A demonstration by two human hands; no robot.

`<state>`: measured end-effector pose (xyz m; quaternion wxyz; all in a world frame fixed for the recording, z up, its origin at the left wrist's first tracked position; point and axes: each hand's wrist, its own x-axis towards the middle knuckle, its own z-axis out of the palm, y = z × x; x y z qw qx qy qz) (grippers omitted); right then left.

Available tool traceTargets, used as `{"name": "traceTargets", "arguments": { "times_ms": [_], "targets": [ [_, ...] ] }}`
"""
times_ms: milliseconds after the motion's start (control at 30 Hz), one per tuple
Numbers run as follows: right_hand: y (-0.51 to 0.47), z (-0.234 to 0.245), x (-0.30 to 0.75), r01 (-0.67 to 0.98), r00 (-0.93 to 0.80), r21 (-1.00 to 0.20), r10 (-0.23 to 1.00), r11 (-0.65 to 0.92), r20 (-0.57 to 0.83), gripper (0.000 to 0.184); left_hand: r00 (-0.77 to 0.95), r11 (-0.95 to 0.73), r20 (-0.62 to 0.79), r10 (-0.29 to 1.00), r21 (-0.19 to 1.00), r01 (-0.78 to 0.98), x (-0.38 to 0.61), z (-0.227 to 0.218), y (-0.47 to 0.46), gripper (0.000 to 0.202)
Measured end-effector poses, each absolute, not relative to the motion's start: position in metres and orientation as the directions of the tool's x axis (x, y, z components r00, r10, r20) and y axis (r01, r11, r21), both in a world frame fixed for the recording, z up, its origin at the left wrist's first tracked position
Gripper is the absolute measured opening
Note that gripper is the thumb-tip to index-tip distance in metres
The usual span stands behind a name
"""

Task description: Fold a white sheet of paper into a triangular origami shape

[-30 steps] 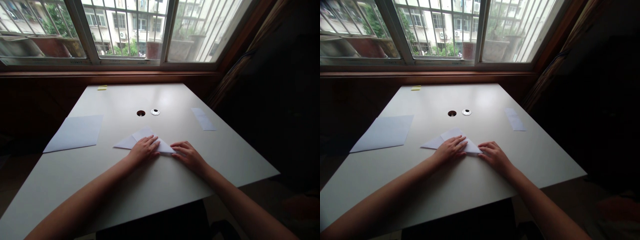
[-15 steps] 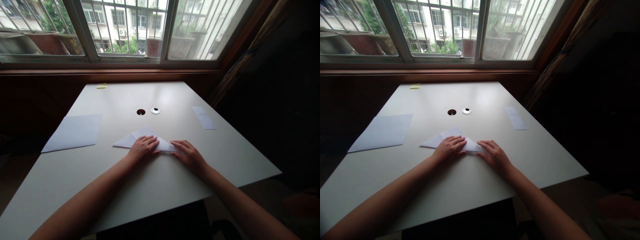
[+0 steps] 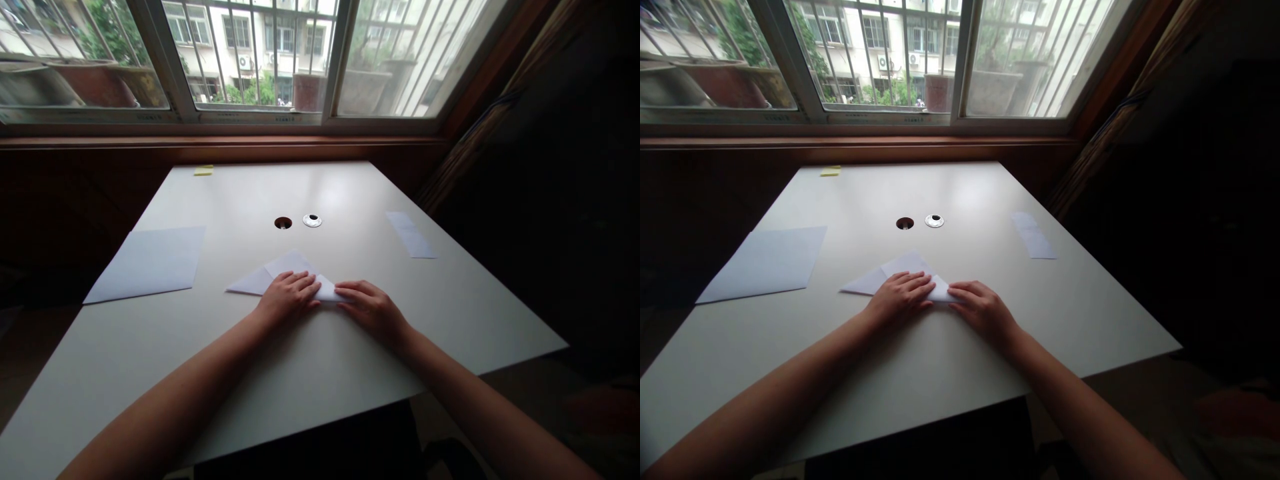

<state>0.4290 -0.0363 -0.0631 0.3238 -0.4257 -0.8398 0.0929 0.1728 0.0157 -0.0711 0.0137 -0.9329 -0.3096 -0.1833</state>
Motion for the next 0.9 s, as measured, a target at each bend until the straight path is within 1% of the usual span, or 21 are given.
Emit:
{"name": "traceTargets", "arguments": {
  "times_ms": [167, 333, 433, 900],
  "targets": [
    [-0.0359, -0.0631, 0.4292, 0.659, -0.449, -0.4, 0.759, 0.637, 0.471, 0.028, 0.756, -0.821, 0.352, 0.552, 0.071, 0.566, 0.1734, -0.0664, 0.0136, 0.036],
    [-0.0347, -0.0613, 0.4257, 0.634, -0.464, -0.419, 0.753, 0.65, 0.467, 0.032, 0.757, -0.825, 0.358, 0.546, 0.075, 0.559, 0.1736, -0.0668, 0.014, 0.036],
    [-0.0345, -0.0601, 0.4237, 0.624, -0.466, -0.426, 0.749, 0.656, 0.47, 0.031, 0.759, -0.83, 0.365, 0.538, 0.074, 0.553, 0.1737, -0.0679, 0.0145, 0.036],
    [-0.0349, -0.0584, 0.4206, 0.628, -0.46, -0.396, 0.73, 0.67, 0.505, 0.027, 0.77, -0.851, 0.407, 0.491, 0.036, 0.523, 0.1751, -0.0657, 0.0121, 0.029]
  ]
}}
